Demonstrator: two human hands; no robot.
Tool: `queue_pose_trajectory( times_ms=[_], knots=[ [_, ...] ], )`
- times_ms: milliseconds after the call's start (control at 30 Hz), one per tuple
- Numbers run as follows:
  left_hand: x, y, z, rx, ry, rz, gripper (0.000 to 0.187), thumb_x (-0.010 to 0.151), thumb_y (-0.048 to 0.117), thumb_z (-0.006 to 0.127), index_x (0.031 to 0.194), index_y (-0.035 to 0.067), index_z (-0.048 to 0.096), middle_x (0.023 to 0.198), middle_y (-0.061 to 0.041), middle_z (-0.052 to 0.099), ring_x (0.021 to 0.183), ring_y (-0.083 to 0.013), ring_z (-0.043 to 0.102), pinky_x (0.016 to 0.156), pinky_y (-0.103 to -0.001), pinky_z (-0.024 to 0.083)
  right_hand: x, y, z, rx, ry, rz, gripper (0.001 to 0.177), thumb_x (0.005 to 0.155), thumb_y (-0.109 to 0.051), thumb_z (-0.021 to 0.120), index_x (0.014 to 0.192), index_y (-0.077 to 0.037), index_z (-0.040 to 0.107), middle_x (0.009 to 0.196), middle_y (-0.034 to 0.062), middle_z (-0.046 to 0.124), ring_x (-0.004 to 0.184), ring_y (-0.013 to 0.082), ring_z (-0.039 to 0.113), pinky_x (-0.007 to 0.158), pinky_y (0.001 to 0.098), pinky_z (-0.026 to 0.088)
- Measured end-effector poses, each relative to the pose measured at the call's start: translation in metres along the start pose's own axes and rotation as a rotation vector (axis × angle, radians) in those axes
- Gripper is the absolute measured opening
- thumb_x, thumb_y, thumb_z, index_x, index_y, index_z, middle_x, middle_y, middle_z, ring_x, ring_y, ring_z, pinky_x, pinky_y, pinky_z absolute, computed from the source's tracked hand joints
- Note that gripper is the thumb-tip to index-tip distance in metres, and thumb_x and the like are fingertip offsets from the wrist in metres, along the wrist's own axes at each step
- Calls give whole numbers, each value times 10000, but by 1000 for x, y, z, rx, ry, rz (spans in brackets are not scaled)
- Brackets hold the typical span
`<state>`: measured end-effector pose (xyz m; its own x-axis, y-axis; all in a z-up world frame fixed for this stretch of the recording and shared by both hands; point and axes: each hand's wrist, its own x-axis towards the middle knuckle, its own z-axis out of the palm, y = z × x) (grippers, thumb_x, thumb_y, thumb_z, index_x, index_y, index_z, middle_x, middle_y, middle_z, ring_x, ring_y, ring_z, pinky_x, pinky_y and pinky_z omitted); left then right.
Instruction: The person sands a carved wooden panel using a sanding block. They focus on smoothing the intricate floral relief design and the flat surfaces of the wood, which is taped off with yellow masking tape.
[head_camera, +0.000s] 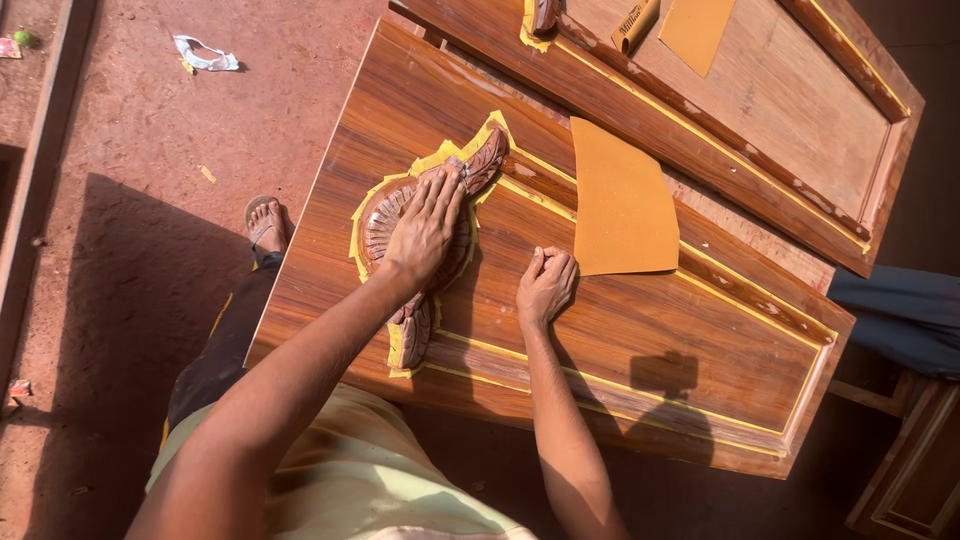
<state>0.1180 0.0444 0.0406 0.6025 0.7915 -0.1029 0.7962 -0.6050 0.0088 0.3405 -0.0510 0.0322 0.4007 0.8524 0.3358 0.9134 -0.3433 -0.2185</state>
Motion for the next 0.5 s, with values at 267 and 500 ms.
queue_pose_trajectory(
  times_ms=[267, 500],
  knots=[
    [45, 4, -18, -73, -95, 97, 671, 1020, 209, 386, 1596, -41, 150, 1673, -215, 161, 1554, -317, 162, 1268, -437, 90, 3, 0, -4, 22, -16, 20, 235, 1040, -280, 630, 966, -70, 554, 896, 97, 552, 924, 326, 582, 792, 479, 464],
    [91, 11, 4, -67, -97, 125, 656, 1020, 159, 356, 1602, -68, 157, 1660, -257, 204, 1523, -328, 220, 1249, -424, 93, -1, -6, -9, 47, 4, 20, 237, 1036, -276, 638, 958, -69, 551, 872, 96, 532, 899, 322, 573, 745, 475, 459]
  ],
)
